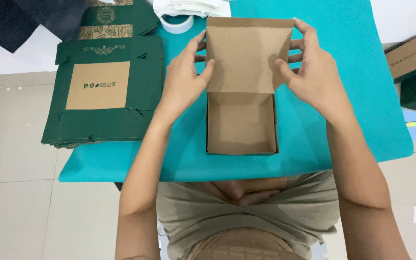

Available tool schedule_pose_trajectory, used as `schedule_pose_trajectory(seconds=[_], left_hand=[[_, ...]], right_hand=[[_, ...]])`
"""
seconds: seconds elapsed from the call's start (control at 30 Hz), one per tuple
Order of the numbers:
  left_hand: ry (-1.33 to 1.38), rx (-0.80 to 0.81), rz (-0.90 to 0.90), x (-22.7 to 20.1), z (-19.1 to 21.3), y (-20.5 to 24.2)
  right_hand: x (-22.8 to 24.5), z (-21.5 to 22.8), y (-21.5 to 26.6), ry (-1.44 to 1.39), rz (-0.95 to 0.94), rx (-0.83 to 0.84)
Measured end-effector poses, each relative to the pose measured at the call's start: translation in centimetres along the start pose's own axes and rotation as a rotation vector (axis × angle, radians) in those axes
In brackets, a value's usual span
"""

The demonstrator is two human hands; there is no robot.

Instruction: The person folds a flat green cardboard sheet into a box by creasing and tucking flaps, then closes the lid to form a finished box. The completed box is placed aside, and the person reaches for another flat sheet to begin the next unit.

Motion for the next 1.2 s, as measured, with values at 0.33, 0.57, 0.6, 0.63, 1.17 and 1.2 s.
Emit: schedule_pose_trajectory(seconds=[0.33, 0.57, 0.6, 0.63, 1.17, 1.2], left_hand=[[-0.090, -0.162, -0.290, -3.5, 2.2, 4.5], [-0.447, -0.266, -0.313, -3.4, 0.3, 7.6], [-0.480, -0.311, -0.323, -3.7, 0.4, 7.8], [-0.515, -0.356, -0.334, -4.0, 0.4, 7.9], [-0.583, -0.418, -0.340, -5.2, 0.4, 8.0], [-0.601, -0.413, -0.338, -5.1, 0.4, 8.1]], right_hand=[[-0.2, 0.8, 3.7, 0.066, 0.124, -0.124], [-0.5, -1.0, 7.0, 0.126, 0.101, -0.286], [-0.7, -1.2, 7.4, 0.099, 0.126, -0.358], [-0.9, -1.4, 7.8, 0.070, 0.152, -0.432], [-2.2, -4.6, 6.7, 0.460, 0.246, -0.802], [-2.5, -4.6, 6.8, 0.423, 0.266, -0.758]])
Point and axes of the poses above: each hand's wrist, its own y-axis away from the middle knuckle, its own z-axis out of the back of the hand, x = y × z, the point moved 5 cm from there along -y, towards the middle knuckle, and after that the axes turned 9 degrees about -z, right-handed, at the moved point
